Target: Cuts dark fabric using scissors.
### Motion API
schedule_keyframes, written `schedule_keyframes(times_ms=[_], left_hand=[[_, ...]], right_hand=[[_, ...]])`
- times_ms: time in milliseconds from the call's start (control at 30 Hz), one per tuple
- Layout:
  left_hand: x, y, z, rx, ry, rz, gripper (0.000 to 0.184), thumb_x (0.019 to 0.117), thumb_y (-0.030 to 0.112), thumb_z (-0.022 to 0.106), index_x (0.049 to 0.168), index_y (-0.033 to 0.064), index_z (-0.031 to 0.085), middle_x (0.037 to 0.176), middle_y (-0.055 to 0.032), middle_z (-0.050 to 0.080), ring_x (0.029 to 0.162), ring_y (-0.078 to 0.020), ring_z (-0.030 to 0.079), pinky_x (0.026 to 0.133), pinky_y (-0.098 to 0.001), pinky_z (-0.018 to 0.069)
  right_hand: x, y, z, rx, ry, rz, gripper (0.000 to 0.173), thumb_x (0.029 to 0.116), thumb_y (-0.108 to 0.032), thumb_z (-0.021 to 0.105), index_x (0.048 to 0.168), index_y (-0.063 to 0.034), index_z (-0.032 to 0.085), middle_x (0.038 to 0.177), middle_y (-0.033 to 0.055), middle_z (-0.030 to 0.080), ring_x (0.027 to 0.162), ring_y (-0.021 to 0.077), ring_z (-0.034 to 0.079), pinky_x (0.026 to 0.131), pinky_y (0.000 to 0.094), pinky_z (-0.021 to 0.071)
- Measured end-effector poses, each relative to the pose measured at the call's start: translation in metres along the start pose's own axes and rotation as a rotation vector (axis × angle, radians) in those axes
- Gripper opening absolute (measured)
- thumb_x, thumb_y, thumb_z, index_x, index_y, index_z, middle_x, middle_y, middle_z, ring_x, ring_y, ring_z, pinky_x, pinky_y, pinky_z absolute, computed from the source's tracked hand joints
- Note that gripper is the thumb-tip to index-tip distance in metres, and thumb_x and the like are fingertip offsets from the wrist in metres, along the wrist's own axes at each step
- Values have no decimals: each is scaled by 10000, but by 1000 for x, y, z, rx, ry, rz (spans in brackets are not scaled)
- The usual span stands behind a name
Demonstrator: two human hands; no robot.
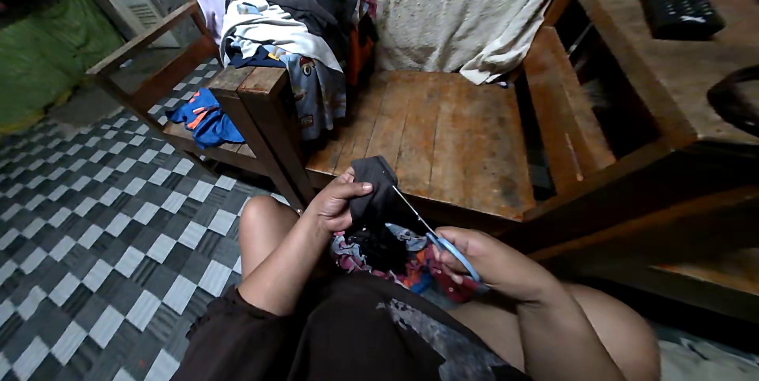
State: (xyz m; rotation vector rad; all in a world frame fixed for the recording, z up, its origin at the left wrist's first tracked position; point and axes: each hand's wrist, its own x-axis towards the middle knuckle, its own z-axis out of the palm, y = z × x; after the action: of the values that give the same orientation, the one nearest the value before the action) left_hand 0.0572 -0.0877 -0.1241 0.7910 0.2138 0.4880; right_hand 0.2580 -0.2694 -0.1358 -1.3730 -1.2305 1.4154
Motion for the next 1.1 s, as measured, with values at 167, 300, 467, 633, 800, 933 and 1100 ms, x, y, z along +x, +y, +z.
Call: schedule_keyframes(times_ms=[167, 300, 467, 633, 800, 933, 1100], left_hand=[[2, 13, 13, 124, 44, -6, 556, 816, -47, 622, 1342, 109, 536, 1015, -32, 749, 913, -127, 728, 855, -305, 601], [2, 25, 30, 247, 173, -78, 409, 893, -100, 517, 1267, 54, 575, 951, -44, 733, 848, -117, 713, 807, -293, 601], [2, 39, 39, 424, 178, -167, 233, 891, -103, 546, 1046, 65, 596, 852, -16, 721, 777, -91, 702, 755, -274, 598], [8, 44, 44, 544, 109, -231, 234, 884, -90, 579, 1055, 67, 608, 850, -4, 721, 761, -74, 697, 736, -256, 597], [13, 51, 55, 637, 112, -284, 198, 905, -95, 578, 1023, 64, 592, 812, 5, 704, 719, -57, 683, 690, -227, 584], [18, 56, 58, 675, 117, -301, 198, 911, -94, 581, 1039, 57, 580, 817, -4, 696, 723, -65, 680, 698, -236, 582], [20, 63, 55, 691, 118, -256, 190, 916, -95, 575, 1021, 60, 612, 813, 1, 703, 708, -53, 675, 676, -221, 577]], right_hand=[[4, 3, 5, 32, 24, -84, 314, 852, -486, 710, 892, -200, 587, 643, -161, 561, 561, -52, 539, 545, 124, 450], [5, 6, 6, 55, 14, -115, 352, 845, -526, 719, 903, -204, 593, 643, -162, 557, 562, -54, 534, 547, 124, 448], [8, 7, 9, 104, 34, -134, 396, 827, -574, 736, 898, -209, 598, 646, -157, 564, 563, -48, 538, 545, 124, 450], [10, 8, 11, 113, 48, -163, 417, 830, -595, 732, 920, -209, 602, 652, -162, 568, 570, -47, 545, 555, 125, 461], [9, 6, 12, 115, 86, -169, 443, 808, -614, 737, 921, -209, 595, 656, -172, 559, 566, -51, 538, 548, 124, 458], [9, 6, 14, 189, 92, -182, 433, 800, -613, 762, 893, -219, 608, 652, -160, 564, 555, -49, 534, 542, 117, 457], [8, 5, 15, 196, 121, -181, 247, 888, -419, 724, 878, -210, 593, 633, -161, 557, 535, -60, 522, 524, 100, 437]])
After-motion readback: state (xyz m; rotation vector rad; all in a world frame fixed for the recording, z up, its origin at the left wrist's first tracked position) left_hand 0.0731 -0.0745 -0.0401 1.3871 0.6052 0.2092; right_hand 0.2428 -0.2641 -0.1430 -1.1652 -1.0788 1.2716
